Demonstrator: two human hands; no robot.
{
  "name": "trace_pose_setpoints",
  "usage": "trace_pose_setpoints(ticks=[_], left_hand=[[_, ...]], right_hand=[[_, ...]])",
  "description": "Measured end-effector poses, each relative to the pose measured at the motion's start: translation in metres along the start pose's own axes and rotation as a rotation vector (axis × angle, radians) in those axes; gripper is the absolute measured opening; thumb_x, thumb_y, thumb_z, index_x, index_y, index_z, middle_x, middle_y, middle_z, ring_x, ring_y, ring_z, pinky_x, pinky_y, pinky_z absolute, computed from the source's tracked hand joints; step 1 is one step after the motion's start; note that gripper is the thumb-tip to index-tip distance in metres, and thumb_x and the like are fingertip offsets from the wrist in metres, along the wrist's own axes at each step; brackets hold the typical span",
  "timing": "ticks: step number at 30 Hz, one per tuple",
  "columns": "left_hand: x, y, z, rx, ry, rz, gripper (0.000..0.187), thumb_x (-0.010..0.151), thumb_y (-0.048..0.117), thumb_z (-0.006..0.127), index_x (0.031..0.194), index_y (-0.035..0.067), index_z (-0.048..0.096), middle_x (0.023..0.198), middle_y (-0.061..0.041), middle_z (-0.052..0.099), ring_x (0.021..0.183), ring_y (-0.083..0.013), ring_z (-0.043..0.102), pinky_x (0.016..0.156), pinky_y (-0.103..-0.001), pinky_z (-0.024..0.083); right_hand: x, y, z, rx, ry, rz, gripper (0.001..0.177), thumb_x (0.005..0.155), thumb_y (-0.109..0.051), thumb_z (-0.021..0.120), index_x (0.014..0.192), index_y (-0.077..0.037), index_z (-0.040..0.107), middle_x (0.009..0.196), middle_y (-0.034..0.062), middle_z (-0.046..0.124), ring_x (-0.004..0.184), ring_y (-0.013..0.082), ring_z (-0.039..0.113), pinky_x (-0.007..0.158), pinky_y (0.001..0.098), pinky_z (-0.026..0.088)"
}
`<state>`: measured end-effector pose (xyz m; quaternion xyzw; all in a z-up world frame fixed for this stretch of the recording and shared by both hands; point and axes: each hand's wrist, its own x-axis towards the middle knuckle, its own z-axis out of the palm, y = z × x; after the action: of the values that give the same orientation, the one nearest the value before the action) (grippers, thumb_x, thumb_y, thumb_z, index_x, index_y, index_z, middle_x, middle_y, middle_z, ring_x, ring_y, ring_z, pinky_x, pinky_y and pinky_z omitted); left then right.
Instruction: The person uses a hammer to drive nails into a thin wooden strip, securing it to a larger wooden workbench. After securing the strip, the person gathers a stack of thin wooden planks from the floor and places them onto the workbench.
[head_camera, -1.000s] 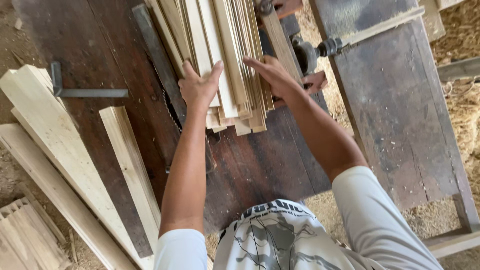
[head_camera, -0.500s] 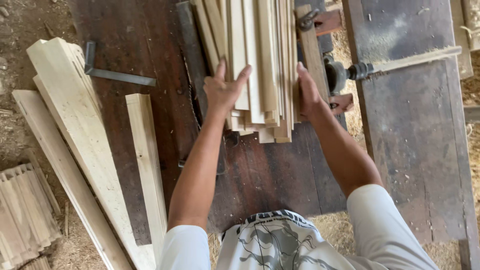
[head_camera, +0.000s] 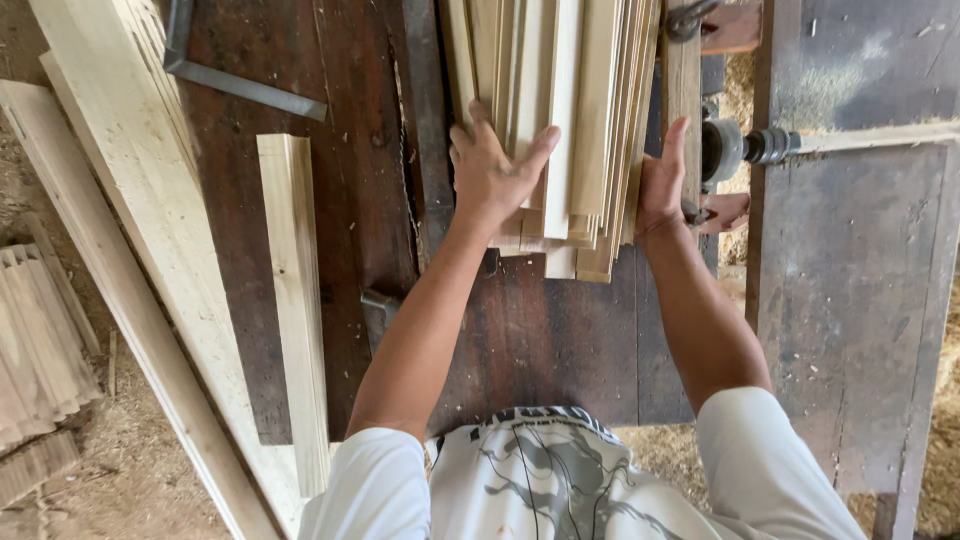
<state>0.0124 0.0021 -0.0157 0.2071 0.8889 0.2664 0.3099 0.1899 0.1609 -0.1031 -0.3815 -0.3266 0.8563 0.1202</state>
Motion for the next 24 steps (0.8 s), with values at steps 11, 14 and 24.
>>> trace_pose_setpoints(ticks=[11,14,24], left_hand=[[0.010,0.004,-0.007,-0.078,0.114,0.099,0.127,0.089,0.081,0.060,0.170,0.010,-0.007,0.132,-0.034,0.056,0.066,-0.0187,0.050,0.050,-0.033,0.045],[0.020,-0.008,0.002,0.087,0.354,0.164,0.131,0.090,0.080,0.066,0.167,0.004,-0.007,0.160,-0.032,0.022,0.104,-0.0484,0.067,0.075,-0.054,0.060],[0.056,-0.030,0.007,-0.580,-0.101,-0.230,0.156,0.061,0.084,0.075,0.157,-0.014,-0.001,0.163,-0.039,0.012,0.154,-0.0474,0.016,0.123,-0.059,0.019]], right_hand=[[-0.013,-0.025,0.010,-0.267,0.358,0.071,0.099,0.100,-0.073,0.041,0.166,0.001,0.034,0.148,0.0490,0.000,0.130,0.0705,0.004,0.098,0.0789,0.012],[0.005,-0.016,0.007,-0.279,0.247,-0.114,0.113,0.094,-0.080,0.043,0.165,-0.002,0.004,0.160,0.0282,0.020,0.139,0.0346,0.040,0.103,0.0477,0.047],[0.052,-0.008,-0.013,-0.169,0.083,-0.082,0.120,0.075,-0.079,0.060,0.160,-0.003,0.024,0.152,0.0349,0.043,0.132,0.0414,0.055,0.103,0.0561,0.053]])
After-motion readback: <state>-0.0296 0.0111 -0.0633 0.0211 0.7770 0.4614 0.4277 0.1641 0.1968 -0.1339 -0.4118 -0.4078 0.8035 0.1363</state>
